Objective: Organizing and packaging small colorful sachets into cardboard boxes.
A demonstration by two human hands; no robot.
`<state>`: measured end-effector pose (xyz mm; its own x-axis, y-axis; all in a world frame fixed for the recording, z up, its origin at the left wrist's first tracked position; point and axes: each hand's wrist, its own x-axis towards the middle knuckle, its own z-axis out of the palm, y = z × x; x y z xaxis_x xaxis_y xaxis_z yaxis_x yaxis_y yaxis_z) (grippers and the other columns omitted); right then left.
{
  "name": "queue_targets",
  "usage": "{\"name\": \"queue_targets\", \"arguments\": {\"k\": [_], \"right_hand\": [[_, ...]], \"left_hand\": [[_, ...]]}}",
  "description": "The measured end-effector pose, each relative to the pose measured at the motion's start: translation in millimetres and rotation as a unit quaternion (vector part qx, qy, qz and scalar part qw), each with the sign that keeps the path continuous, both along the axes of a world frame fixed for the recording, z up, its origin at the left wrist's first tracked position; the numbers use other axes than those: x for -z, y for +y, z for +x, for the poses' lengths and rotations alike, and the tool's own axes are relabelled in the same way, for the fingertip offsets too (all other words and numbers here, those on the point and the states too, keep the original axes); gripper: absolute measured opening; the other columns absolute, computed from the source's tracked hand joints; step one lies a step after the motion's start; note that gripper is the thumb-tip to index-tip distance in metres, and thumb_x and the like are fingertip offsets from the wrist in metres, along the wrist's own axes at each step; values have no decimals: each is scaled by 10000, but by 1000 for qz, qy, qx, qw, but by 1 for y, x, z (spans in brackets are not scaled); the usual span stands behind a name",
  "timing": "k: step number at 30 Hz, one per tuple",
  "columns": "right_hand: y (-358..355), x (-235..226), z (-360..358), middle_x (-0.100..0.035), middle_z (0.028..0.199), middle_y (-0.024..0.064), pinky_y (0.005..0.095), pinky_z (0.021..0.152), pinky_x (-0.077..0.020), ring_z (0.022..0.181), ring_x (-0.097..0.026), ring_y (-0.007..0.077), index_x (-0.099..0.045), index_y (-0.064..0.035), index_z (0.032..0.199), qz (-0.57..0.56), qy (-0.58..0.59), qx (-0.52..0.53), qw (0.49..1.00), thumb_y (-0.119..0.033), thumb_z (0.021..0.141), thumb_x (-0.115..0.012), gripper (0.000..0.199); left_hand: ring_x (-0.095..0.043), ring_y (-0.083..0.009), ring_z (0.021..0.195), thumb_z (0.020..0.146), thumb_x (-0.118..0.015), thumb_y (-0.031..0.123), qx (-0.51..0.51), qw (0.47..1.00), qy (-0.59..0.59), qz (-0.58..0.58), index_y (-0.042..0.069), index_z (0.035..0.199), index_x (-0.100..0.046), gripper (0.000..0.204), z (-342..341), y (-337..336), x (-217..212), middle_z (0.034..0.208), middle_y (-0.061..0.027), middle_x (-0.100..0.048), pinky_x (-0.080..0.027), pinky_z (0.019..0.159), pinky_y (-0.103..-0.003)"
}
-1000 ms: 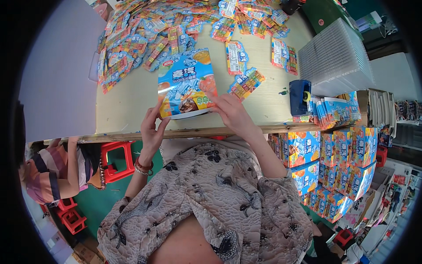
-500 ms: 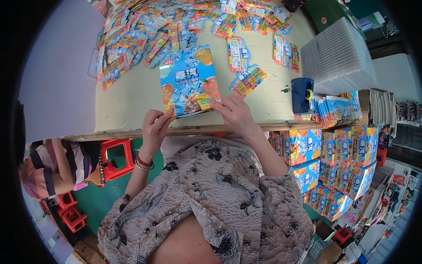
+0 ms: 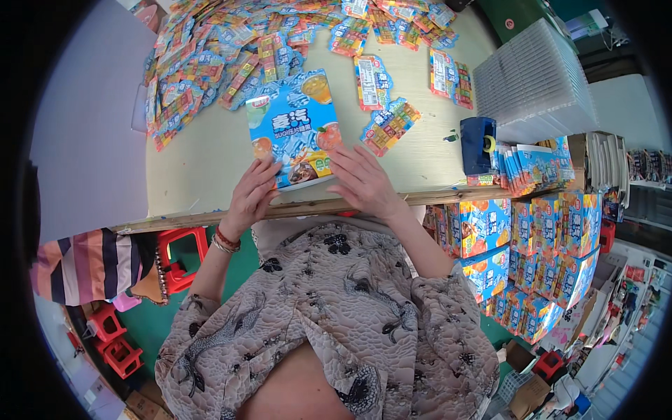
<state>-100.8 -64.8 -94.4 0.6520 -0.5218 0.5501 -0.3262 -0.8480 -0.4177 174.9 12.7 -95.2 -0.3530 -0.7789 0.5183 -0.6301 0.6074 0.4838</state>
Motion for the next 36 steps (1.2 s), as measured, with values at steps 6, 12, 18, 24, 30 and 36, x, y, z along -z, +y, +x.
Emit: {"name": "queue_targets", "arguments": {"k": [6,12,18,24,30,36], "right_hand": [[12,9,16,-497,1266,68,502,1088,-289,1224,-485,274,-612,-189,1195,-45,31,49,997,-160,698,-782,526],[17,29,21,-527,1187,30,508,1096,-270,1195,-503,248,-668,-221,1141,-66,1,76,995,-76,711,-729,458],[16,33,27,-558,1167,0,520,1096,-261,1210,-496,228,-686,-216,1111,-67,-29,82,994,-24,717,-675,438],[22,17,0,-558,1142,31,483,1060,-304,1140,-503,219,-587,-172,1176,-12,-48,130,990,-34,747,-680,460],[-22,-21,-187,-587,811,35,312,752,-435,781,-548,180,-641,-5,889,-5,-62,626,777,-241,877,-630,237],[-48,-22,-256,-597,740,-20,261,683,-422,700,-535,113,-679,-8,844,416,-180,465,760,-244,842,-694,237]], "left_hand": [[-443,-318,1287,777,-709,96,33,995,12,91,49,1257,-543,511,1,-3,-14,1321,-106,-536,-350,1069,-456],[-448,-280,1288,788,-698,101,6,998,-63,15,114,1239,-574,468,-3,-2,4,1333,-66,-528,-373,1054,-433],[-467,-290,1266,766,-705,72,-18,998,-60,-28,105,1197,-605,443,-9,1,17,1312,-76,-544,-373,1040,-435],[-523,-272,1118,747,-727,117,-123,987,-105,-22,156,1192,-627,457,-44,-4,-1,1141,-60,-580,-412,912,-412],[-529,-249,1110,765,-701,90,-139,984,-104,-46,162,1169,-650,413,-55,-6,-1,1137,-43,-580,-382,924,-385],[-520,-233,1174,782,-674,57,-145,982,-108,-63,147,1169,-647,399,-58,-7,4,1198,-27,-592,-352,975,-379]]}}
